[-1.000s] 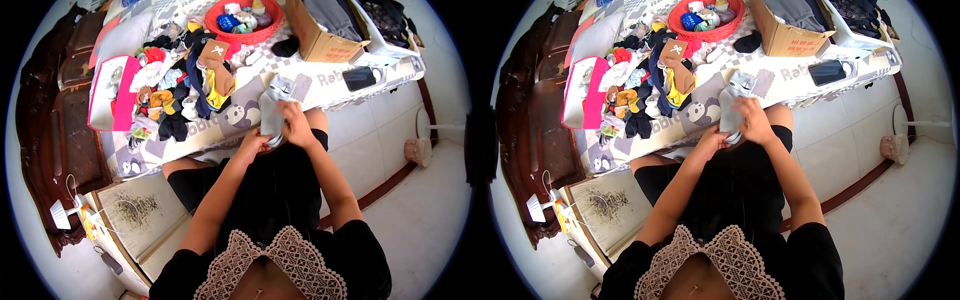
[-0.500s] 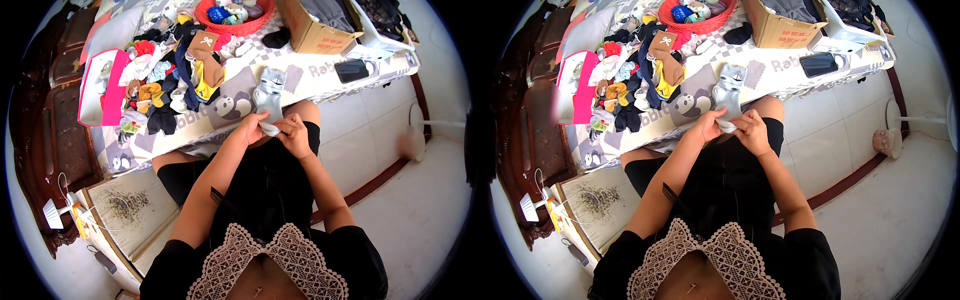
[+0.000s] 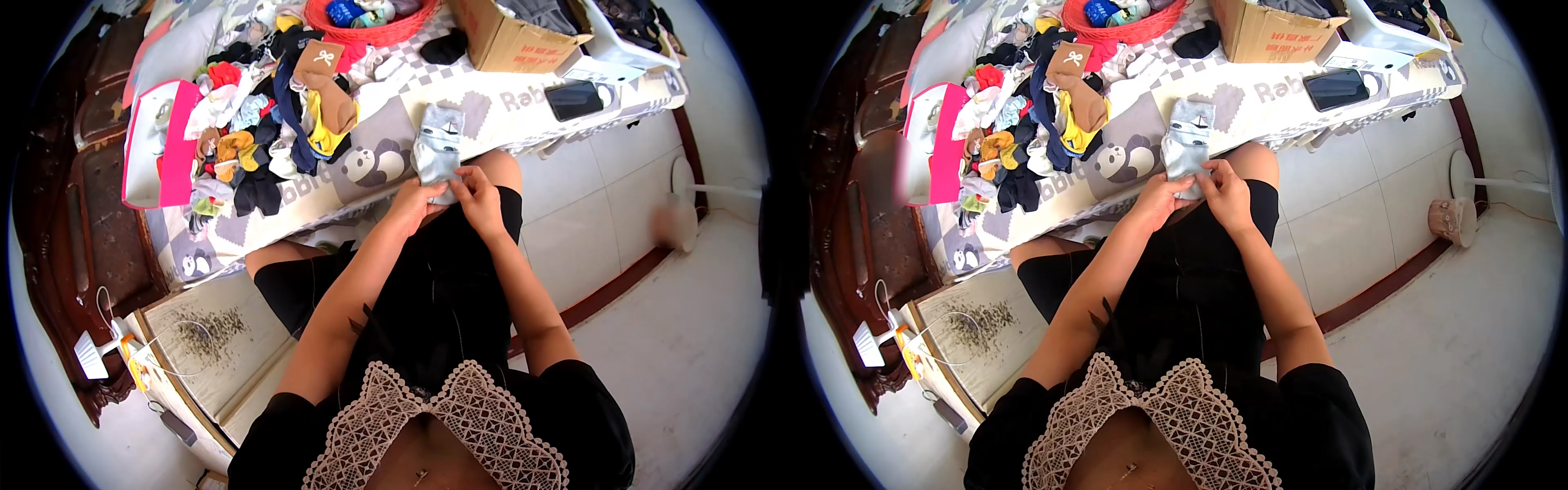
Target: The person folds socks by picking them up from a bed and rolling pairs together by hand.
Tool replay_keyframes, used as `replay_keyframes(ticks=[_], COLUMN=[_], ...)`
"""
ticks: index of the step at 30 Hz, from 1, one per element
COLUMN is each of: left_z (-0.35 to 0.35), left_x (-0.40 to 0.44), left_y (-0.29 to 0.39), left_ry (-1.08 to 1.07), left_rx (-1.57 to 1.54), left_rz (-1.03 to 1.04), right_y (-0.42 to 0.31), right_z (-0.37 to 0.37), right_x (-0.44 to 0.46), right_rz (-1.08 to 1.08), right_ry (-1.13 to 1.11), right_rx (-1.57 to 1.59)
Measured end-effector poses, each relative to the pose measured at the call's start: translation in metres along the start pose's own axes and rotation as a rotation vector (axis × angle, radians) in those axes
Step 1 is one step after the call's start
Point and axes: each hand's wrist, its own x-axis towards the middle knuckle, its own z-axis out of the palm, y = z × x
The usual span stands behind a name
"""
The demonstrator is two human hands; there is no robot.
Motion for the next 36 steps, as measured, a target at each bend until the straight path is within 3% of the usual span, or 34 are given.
replay_keyframes(ticks=[2, 3, 5, 8, 13, 15, 20, 22, 25, 27, 28, 31, 36], left_z=[0.001, 0.002, 0.001, -0.001, -0.014, -0.009, 0.001, -0.004, 0.007, 0.006, 0.005, 0.009, -0.003], left_x=[-0.003, -0.005, -0.005, 0.000, 0.014, 0.009, 0.004, 0.004, -0.004, -0.002, -0.002, -0.003, 0.005], left_y=[0.008, 0.013, 0.014, 0.006, -0.010, -0.010, -0.009, -0.006, 0.008, 0.003, 0.002, 0.008, -0.001], left_ry=[0.008, 0.016, 0.030, 0.040, -0.014, -0.015, 0.013, -0.122, 0.057, 0.064, 0.070, 0.158, 0.049], left_rx=[-0.059, -0.118, -0.109, -0.067, -0.400, -0.356, -0.272, -0.428, -0.247, -0.157, -0.066, -0.140, -0.202], left_rz=[-0.001, -0.001, -0.038, -0.088, -0.194, -0.141, -0.025, -0.061, -0.120, -0.080, -0.039, -0.075, -0.078], right_y=[0.003, -0.003, -0.020, -0.003, 0.008, 0.013, 0.023, 0.021, 0.015, 0.007, 0.001, -0.021, -0.004], right_z=[0.002, -0.002, -0.013, -0.008, -0.004, -0.004, 0.006, 0.008, 0.007, 0.006, 0.004, -0.011, -0.004], right_x=[-0.007, -0.012, -0.021, -0.014, -0.006, -0.004, 0.010, 0.011, 0.007, 0.003, 0.000, -0.014, -0.011], right_rz=[-0.393, -0.391, -0.524, -0.507, -0.535, -0.472, -0.267, -0.236, -0.234, -0.176, -0.179, -0.455, -0.466], right_ry=[0.093, 0.092, 0.068, 0.177, 0.188, 0.082, 0.084, 0.116, 0.143, 0.095, 0.096, 0.078, 0.051], right_rx=[0.223, 0.222, -0.187, -0.103, 0.017, 0.047, 0.029, 0.035, -0.109, -0.132, -0.130, 0.021, -0.059])
